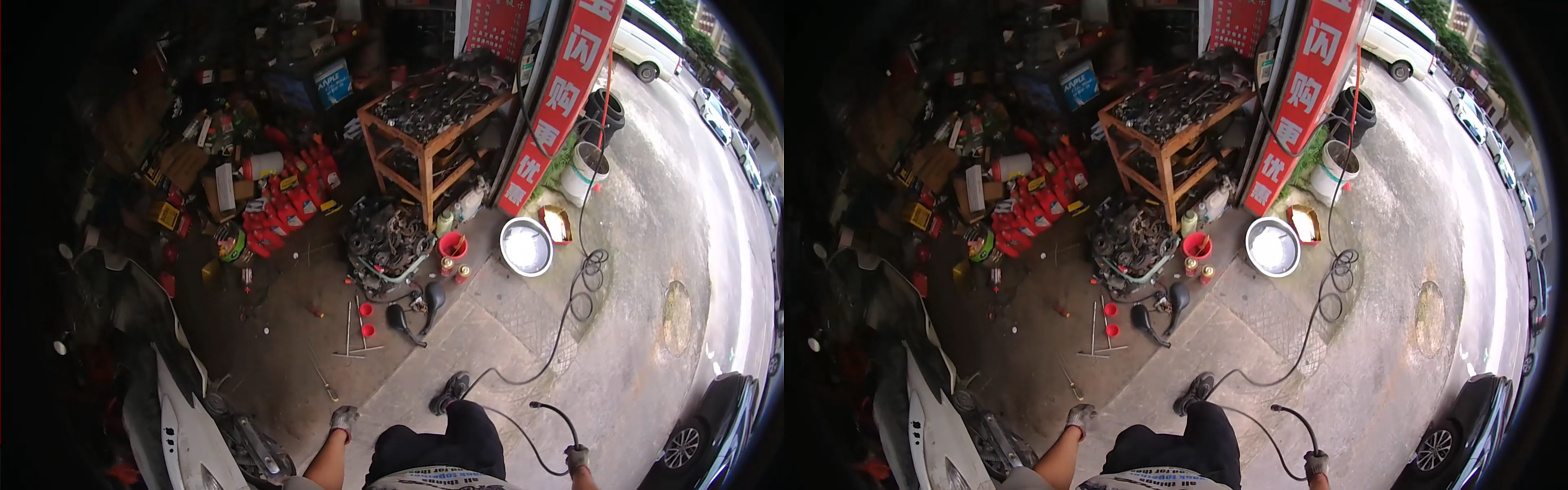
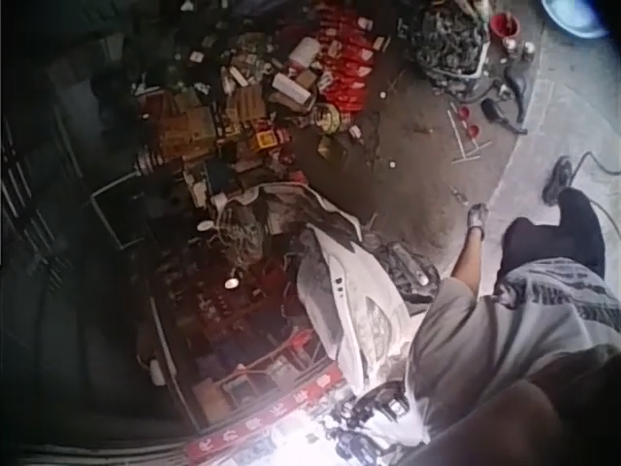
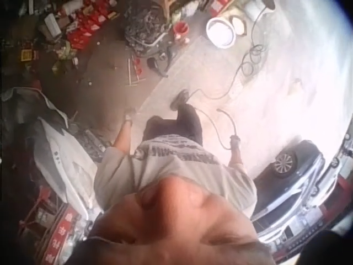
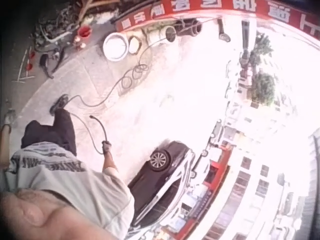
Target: The recorder is performing maintenance on a white scooter, using zip ties to secure parts and checking the rear wheel area.
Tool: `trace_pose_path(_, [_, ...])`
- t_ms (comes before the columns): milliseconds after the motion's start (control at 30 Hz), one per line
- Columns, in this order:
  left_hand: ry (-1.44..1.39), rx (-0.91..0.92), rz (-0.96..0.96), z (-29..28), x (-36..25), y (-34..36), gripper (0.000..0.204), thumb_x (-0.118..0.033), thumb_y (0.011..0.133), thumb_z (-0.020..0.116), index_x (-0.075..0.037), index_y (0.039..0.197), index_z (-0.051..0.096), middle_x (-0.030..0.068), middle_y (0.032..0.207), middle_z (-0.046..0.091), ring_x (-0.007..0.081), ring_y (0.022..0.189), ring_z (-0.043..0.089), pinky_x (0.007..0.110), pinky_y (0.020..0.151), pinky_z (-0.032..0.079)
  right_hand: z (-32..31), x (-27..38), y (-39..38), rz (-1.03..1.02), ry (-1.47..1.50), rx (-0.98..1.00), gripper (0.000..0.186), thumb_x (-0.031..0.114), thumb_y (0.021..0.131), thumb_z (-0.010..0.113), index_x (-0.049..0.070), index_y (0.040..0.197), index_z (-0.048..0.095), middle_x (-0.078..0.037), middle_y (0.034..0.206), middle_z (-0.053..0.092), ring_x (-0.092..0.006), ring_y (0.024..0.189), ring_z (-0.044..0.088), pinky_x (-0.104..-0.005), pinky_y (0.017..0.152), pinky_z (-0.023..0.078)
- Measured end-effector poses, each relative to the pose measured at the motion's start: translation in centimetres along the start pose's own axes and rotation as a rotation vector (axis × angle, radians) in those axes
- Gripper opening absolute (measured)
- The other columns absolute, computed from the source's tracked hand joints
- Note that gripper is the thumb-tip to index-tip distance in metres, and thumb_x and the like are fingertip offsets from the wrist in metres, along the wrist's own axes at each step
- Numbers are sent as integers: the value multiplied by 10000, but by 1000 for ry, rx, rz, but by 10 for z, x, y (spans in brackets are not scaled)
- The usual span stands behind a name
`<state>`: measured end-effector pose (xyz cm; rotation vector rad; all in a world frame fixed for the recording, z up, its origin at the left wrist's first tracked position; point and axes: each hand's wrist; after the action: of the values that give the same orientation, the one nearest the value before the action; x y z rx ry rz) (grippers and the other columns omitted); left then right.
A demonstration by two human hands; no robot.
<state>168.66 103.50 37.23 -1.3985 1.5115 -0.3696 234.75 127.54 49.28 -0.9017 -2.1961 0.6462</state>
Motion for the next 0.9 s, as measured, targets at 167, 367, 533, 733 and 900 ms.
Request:
trace_pose_path(167, [236, -126, 366, 28, -143, 29, 382, -355, 852, 582, -88, 1116, 659, 157, 1090, 671, 307, 1033, 637, 384, 876, 498, 19, 33, 61, 68, 118, 158, 38, 62, 736, 639, 42, 732, 606, -34, 493, 483, -150, 368, 448, -311, 343, 356])
trace_pose_path(367, [343, -208, 450, 17, -382, 82, 371, -336, 882, 509, -98, 1138, 632, 205, 1100, 637, 376, 1020, 610, 443, 859, 494, 18, 66, 104, -249, -103, 153, 145, 226, 781, 615, 118, 688, 591, 2, 589, 495, -138, 517, 459, -341, 440, 379])
trace_pose_path(533, [345, -477, 583, -8, -593, 128, 388, -347, 884, 518, -94, 1160, 620, 185, 1142, 629, 365, 1092, 577, 420, 926, 461, 23, 34, 135, -746, -456, 171, 154, 116, 793, 573, 171, 650, 561, -27, 605, 563, -219, 546, 560, -379, 456, 436])
trace_pose_path(733, [254, -779, 946, -18, -809, 206, 277, -303, 886, 511, -140, 1074, 634, 193, 1045, 650, 381, 939, 628, 469, 819, 503, 38, 41, 129, 6, -657, 320, 279, 316, 825, 632, 116, 1005, 706, -124, 904, 699, -243, 876, 648, -389, 745, 514])
trace_pose_path(900, [459, -814, 742, -51, -942, 267, 376, -378, 890, 504, -107, 1128, 609, 197, 1092, 642, 365, 981, 632, 471, 829, 514, 12, 84, 96, 201, -293, 258, 227, 291, 841, 636, 137, 973, 737, -49, 808, 707, -166, 695, 637, -305, 592, 513])
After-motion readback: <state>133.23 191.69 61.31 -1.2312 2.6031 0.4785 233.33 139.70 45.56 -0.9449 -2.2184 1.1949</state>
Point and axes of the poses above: each hand's wrist, its own y-axis towards the middle knuckle, its own z-axis out of the palm, x = y × z
